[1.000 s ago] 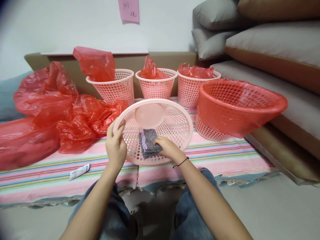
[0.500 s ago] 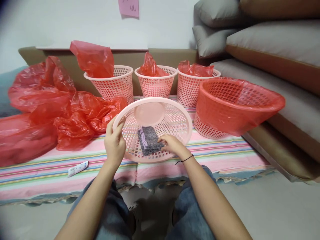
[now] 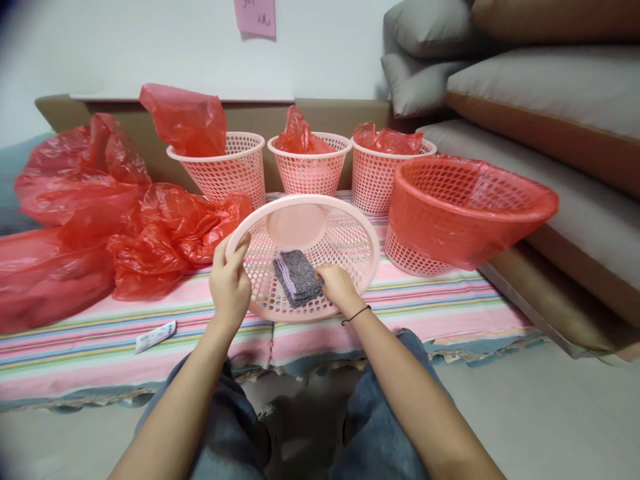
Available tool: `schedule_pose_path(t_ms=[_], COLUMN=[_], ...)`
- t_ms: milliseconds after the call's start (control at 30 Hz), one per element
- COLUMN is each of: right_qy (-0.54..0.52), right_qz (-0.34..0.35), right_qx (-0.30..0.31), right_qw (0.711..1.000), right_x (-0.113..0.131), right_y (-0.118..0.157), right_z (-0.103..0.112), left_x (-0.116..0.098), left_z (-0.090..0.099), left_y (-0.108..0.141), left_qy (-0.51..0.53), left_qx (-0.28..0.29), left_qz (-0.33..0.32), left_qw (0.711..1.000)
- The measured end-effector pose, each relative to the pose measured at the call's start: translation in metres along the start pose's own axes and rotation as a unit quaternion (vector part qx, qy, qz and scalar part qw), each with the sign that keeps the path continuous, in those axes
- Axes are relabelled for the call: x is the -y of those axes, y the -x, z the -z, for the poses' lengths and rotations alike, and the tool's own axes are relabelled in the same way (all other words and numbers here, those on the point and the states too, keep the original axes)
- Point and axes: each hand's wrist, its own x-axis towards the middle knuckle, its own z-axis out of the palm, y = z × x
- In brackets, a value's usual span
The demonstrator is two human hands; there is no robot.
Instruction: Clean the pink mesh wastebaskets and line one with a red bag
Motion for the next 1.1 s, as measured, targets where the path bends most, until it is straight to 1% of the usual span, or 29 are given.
schedule_pose_path(t_ms=[133, 267, 400, 500, 567, 633, 700, 800, 867, 933, 1100], right_qy=[0.029, 0.042, 0.023, -0.011, -0.035, -0.051, -0.063, -0.108, -0.138, -0.138, -0.121], right_qz=[-0.005, 0.002, 0.012, 0.037, 0.053, 0.052, 0.046, 0.080, 0.122, 0.146, 0.132], right_qx=[-0.001, 0.007, 0.019, 0.030, 0.011, -0.035, -0.080, -0.113, -0.110, -0.099, -0.105], right_qw=[1.000, 0.999, 0.999, 0.999, 0.998, 0.997, 0.994, 0.984, 0.977, 0.975, 0.978], right_x=[0.006, 0.010, 0.008, 0.002, -0.003, -0.006, -0.006, 0.002, 0.010, 0.017, 0.021], right_y=[0.001, 0.000, -0.001, 0.001, 0.004, 0.004, 0.003, -0.004, -0.010, -0.018, -0.037], right_z=[0.001, -0.005, -0.009, -0.002, 0.006, 0.013, 0.014, 0.003, -0.012, -0.028, -0.066], left_x=[0.000, 0.001, 0.004, 0.006, 0.007, 0.006, 0.005, 0.003, 0.001, -0.001, -0.007], left_z=[0.000, 0.001, 0.001, 0.000, -0.001, -0.001, -0.001, -0.001, -0.002, -0.001, 0.006], left_y=[-0.001, -0.002, -0.002, 0.000, 0.000, 0.000, 0.000, 0.000, 0.000, 0.001, 0.000], left_qy=[0.002, 0.006, 0.002, -0.001, -0.001, -0.004, -0.009, -0.012, -0.013, -0.011, -0.014], left_qx=[-0.001, 0.002, 0.000, 0.017, 0.036, 0.050, 0.054, 0.053, 0.054, 0.058, 0.078], left_qz=[0.005, 0.006, 0.004, -0.025, -0.046, -0.052, -0.052, -0.064, -0.076, -0.097, -0.205], left_qw=[1.000, 1.000, 1.000, 1.000, 0.998, 0.997, 0.997, 0.996, 0.996, 0.994, 0.976])
